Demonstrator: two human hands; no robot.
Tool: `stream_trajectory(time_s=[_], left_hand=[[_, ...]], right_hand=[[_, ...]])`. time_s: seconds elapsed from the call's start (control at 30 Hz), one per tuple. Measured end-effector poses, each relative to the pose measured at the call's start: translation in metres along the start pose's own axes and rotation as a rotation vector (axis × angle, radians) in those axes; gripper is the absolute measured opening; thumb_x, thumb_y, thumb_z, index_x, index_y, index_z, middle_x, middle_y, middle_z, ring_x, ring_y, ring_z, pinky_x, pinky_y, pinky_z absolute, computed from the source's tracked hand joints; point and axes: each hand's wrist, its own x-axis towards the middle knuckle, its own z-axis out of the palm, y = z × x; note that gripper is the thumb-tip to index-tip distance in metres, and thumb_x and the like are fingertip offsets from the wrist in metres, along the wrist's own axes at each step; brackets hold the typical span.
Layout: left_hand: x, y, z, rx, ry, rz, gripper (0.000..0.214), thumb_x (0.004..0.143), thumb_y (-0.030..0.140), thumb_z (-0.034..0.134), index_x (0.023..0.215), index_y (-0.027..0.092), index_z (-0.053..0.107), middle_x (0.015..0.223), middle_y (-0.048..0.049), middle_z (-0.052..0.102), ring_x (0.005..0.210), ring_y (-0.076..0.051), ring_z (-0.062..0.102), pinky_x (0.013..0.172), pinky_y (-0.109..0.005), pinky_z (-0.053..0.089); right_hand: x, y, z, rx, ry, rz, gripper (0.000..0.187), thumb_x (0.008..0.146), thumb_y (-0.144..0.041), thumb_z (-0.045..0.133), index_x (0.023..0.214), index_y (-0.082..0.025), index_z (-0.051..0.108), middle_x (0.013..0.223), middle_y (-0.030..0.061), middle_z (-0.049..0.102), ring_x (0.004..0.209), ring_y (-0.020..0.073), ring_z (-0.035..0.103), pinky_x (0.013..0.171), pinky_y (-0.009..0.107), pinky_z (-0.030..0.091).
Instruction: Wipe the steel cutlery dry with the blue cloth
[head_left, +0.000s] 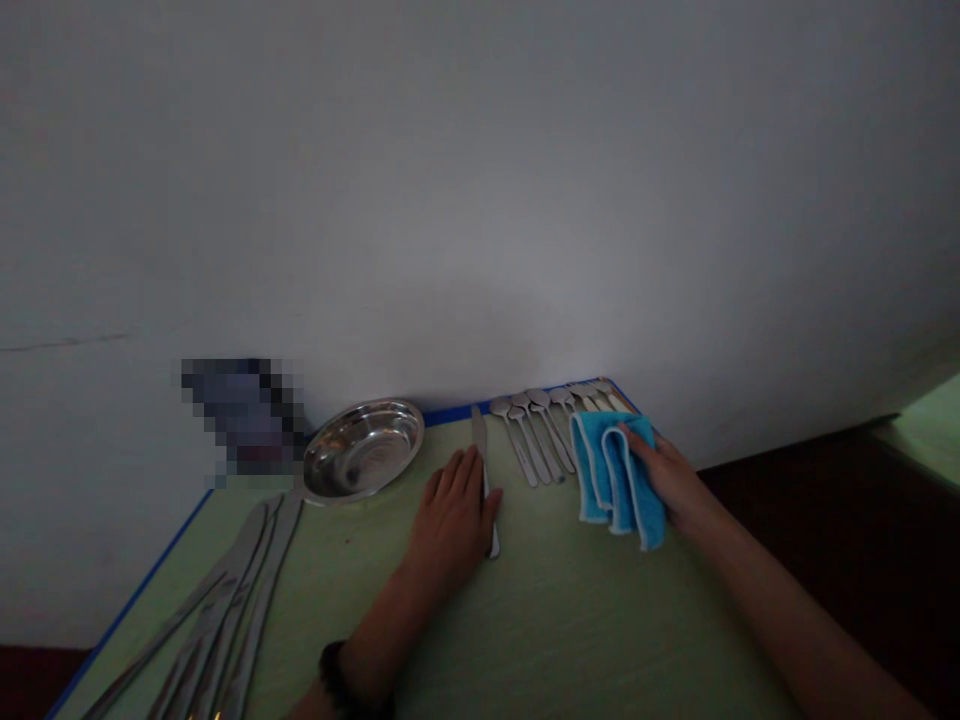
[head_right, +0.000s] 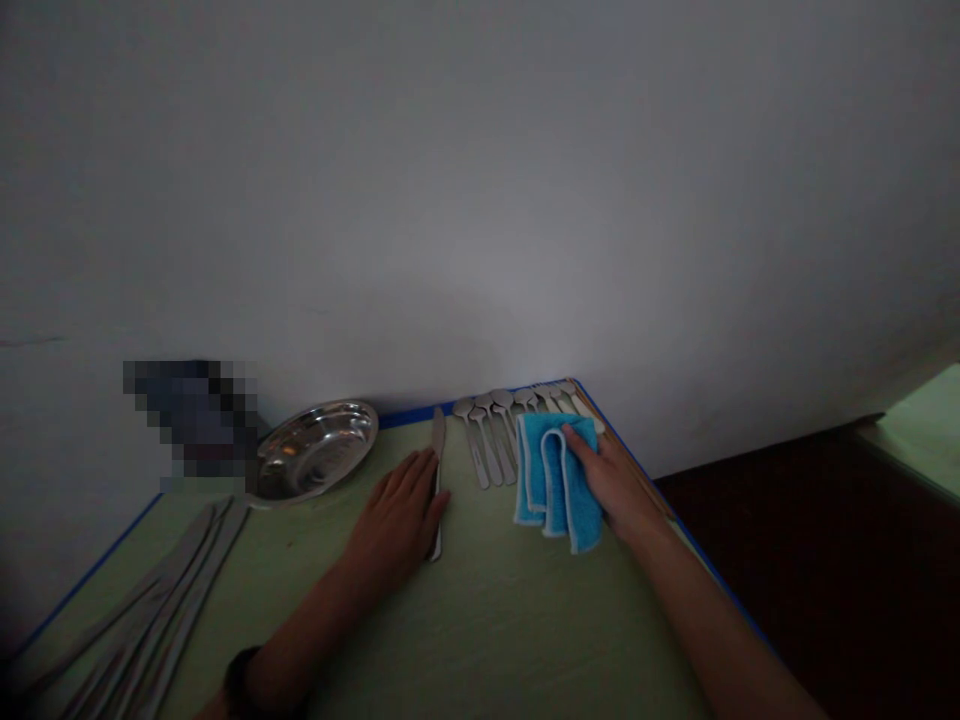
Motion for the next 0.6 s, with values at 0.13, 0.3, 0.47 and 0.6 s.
stream_trajectory(time_s=[0.13,0.3,0.47,0.6], left_hand=[[0.003,-0.001,0.002,-0.068,-0.056,-0.010,0.052,0.094,0.036,0.028,0.137,0.008,0.033,0.145,-0.0130,0.033,0.135,-0.026,0.024,0.109,-0.045,0.024],[0.006,0.002,0.002,-0.098,-0.093,0.001,0.057,0.092,0.041,0.029,0.139,0.010,0.030,0.147,-0.0109,0.029,0.137,-0.025,0.020,0.111,-0.047,0.016],[0.009,0.002,0.005,-0.116,-0.057,0.021,0.062,0.091,0.050,0.028,0.138,0.010,0.032,0.146,-0.0104,0.032,0.137,-0.026,0.020,0.111,-0.048,0.014],[0.011,0.003,0.007,-0.115,-0.036,0.024,0.062,0.091,0.052,0.028,0.138,0.012,0.032,0.146,-0.0098,0.032,0.136,-0.026,0.021,0.111,-0.050,0.014]], right_hand=[[-0.003,0.001,0.002,-0.056,-0.031,-0.031,0.040,0.072,-0.054,0.060,0.095,-0.021,0.061,0.071,0.0026,0.071,0.061,0.0192,0.066,0.060,0.031,0.054],[-0.010,-0.003,0.006,-0.070,-0.078,-0.017,0.037,0.073,-0.055,0.058,0.090,-0.022,0.062,0.071,0.0022,0.070,0.061,0.0194,0.066,0.060,0.032,0.053],[-0.013,-0.004,0.012,-0.086,-0.081,0.001,0.033,0.073,-0.053,0.059,0.080,-0.021,0.063,0.072,0.0033,0.070,0.065,0.0200,0.066,0.065,0.033,0.054],[-0.014,-0.002,0.014,-0.091,-0.094,0.013,0.034,0.072,-0.055,0.059,0.075,-0.021,0.062,0.067,0.0012,0.068,0.058,0.0177,0.064,0.061,0.032,0.053]])
